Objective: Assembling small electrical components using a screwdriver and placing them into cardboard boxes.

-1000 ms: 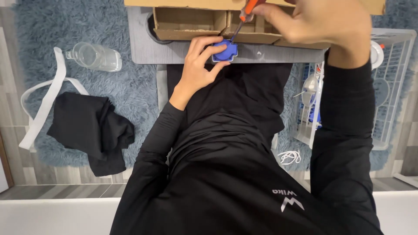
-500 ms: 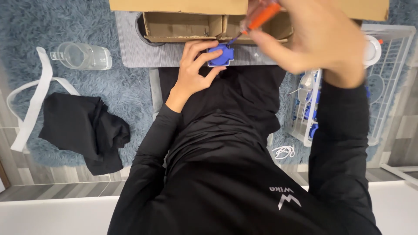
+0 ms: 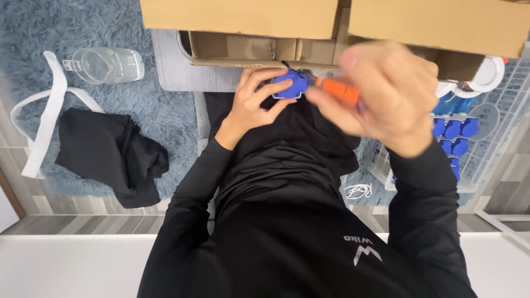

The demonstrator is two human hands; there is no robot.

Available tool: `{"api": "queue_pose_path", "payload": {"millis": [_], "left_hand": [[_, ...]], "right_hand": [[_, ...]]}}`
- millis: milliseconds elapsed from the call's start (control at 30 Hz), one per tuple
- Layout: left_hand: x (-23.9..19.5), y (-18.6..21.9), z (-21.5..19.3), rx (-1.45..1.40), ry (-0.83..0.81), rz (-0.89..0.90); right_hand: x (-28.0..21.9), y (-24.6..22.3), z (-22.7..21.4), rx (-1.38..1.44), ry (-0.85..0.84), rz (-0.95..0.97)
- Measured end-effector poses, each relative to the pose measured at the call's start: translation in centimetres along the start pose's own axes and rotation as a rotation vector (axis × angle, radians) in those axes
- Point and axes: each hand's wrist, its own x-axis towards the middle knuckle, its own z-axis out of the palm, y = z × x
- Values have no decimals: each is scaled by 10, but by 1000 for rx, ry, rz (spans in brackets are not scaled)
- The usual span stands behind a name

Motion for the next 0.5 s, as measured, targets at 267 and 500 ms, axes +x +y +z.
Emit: {"api": "queue_pose_path", "payload": {"millis": [267,500], "left_hand": [[-7,-8,4,52,4,3],[-16,-13,8,103,-22,19]], "right_hand": [[41,-7,-40,739,-442,289],[-42,-3,-5,385,-9,159]]}}
